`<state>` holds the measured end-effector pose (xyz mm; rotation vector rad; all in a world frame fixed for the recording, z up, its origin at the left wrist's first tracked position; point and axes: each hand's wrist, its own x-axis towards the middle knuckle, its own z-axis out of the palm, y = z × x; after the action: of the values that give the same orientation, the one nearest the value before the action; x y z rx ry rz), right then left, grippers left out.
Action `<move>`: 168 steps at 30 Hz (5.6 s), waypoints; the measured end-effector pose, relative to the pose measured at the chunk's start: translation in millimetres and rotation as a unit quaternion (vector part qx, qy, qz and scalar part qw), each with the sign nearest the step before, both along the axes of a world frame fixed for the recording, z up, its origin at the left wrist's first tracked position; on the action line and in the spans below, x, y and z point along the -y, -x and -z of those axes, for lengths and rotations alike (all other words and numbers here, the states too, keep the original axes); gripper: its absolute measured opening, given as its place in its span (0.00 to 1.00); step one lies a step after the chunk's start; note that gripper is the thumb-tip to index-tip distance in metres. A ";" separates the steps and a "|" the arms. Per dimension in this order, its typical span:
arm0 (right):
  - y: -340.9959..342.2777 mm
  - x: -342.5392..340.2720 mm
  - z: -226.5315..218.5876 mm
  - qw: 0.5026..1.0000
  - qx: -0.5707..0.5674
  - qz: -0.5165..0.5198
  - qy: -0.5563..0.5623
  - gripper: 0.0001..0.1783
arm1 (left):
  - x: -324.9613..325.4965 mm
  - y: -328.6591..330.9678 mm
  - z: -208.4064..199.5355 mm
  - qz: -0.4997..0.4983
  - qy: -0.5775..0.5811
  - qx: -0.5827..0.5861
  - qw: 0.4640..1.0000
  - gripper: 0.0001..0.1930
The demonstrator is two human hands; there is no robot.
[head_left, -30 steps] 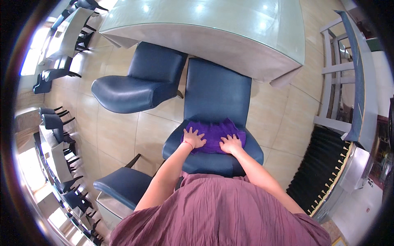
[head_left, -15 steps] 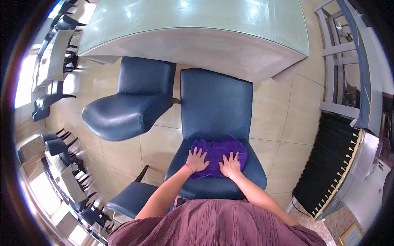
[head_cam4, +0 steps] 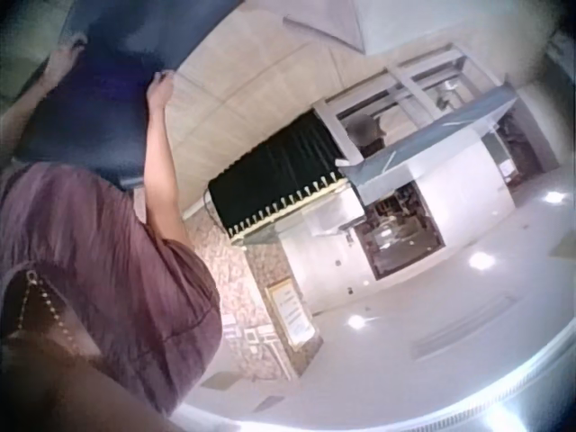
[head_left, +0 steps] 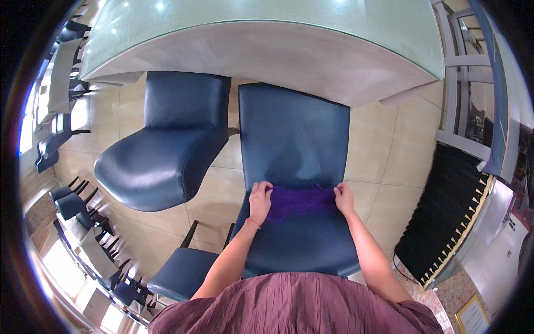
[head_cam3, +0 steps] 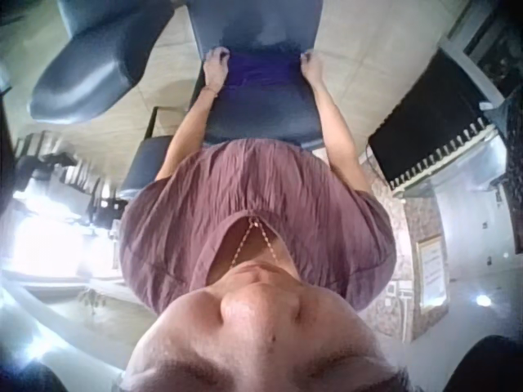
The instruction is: The person wipes the seats and backs of several blue chairs using a purple cloth. The person moves from one chair to the next, wiping each surface thoroughly.
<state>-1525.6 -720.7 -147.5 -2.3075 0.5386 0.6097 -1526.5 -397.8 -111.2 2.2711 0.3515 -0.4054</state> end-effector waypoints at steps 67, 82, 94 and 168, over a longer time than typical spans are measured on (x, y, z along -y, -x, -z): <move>-254.8 -103.5 86.4 0.921 0.270 -0.247 0.133 0.28 | 48.1 -288.8 121.0 0.289 -0.232 0.194 0.908 0.34; -216.9 -226.9 89.6 0.862 0.296 -0.410 -0.038 0.25 | -75.8 -140.2 172.5 -0.038 -0.047 0.090 0.994 0.32; -139.3 -85.0 76.2 0.858 0.195 -0.474 0.018 0.30 | -11.1 -104.6 105.5 0.314 -0.240 0.029 0.918 0.35; 93.0 71.1 -261.0 0.976 0.031 -0.121 -0.178 0.22 | 130.2 -10.9 -204.2 0.556 0.191 -0.222 0.778 0.22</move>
<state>-1618.5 -791.8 113.5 -2.0540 0.1028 0.6844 -1515.6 -528.0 93.0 1.7098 -0.8606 -1.4668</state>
